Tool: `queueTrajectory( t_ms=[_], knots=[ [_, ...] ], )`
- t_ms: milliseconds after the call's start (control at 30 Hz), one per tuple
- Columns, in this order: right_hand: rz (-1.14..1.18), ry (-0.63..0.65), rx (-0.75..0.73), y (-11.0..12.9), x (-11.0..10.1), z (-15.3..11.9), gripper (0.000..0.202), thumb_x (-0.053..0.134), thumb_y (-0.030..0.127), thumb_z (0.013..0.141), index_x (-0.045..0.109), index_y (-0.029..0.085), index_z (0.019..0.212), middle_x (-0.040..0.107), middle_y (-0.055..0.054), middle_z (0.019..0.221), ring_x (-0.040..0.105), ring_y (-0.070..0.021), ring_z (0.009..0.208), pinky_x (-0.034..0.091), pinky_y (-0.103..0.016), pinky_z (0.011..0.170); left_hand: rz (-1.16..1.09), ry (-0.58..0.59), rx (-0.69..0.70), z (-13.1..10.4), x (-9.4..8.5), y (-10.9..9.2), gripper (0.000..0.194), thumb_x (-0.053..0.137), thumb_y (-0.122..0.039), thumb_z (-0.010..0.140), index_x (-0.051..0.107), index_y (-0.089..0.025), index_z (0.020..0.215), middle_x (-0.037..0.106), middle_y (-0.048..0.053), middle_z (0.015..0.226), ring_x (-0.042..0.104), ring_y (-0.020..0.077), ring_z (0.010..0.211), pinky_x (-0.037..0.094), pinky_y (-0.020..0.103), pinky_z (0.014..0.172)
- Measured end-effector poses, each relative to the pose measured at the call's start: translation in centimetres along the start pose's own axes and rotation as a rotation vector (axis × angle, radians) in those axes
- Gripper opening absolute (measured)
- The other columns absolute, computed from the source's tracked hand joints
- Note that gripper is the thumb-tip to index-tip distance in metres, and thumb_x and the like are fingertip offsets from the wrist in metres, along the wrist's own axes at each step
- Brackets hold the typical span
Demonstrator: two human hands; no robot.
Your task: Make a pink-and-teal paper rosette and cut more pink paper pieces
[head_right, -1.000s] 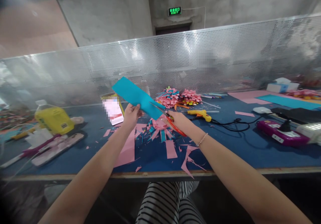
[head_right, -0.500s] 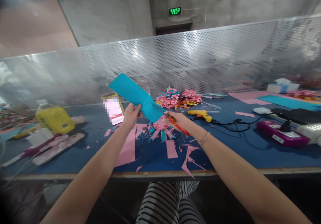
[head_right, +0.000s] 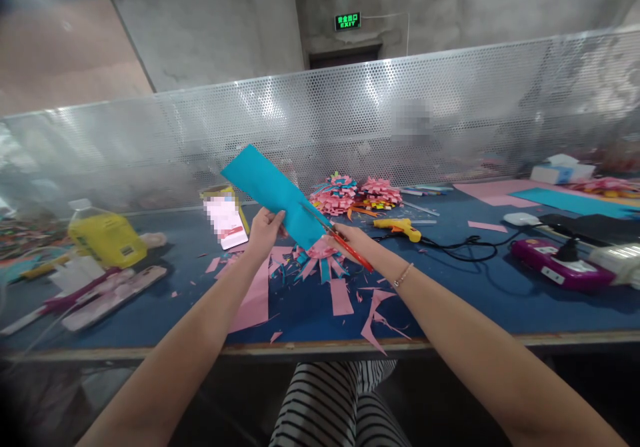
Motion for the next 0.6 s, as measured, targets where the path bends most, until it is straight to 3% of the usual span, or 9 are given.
queueTrajectory(
  t_ms=[367,600],
  knots=[
    [-0.105,-0.117,0.049,-0.4,0.89,0.68,0.026,0.042,0.042,0.076,0.044,0.019,0.067,0.049,-0.001,0.054,0.046,-0.0141,0.049,0.035,-0.024,0.046,-0.092,-0.025,-0.035,0.4,-0.27,0.87,0.026,0.059,-0.041,0.069,0.05,-0.017,0.075,0.046,-0.006,0.036,0.042,0.0085,0.03,0.033,0.018,0.033],
    [-0.142,-0.135,-0.019,-0.13,0.29,0.49,0.03,0.046,0.044,0.076,0.054,0.015,0.074,0.053,-0.001,0.057,0.05,-0.0146,0.053,0.035,-0.023,0.049,-0.209,-0.046,-0.099,0.4,-0.08,0.94,0.03,0.062,-0.042,0.066,0.049,-0.017,0.078,0.052,-0.005,0.04,0.049,0.0101,0.035,0.039,0.019,0.037]
  ],
)
Point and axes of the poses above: each hand's wrist, its own z-axis towards the middle knuckle, its own x-axis out of the palm, y = z × x, the point moved 1 cm from there along z, towards the middle knuckle
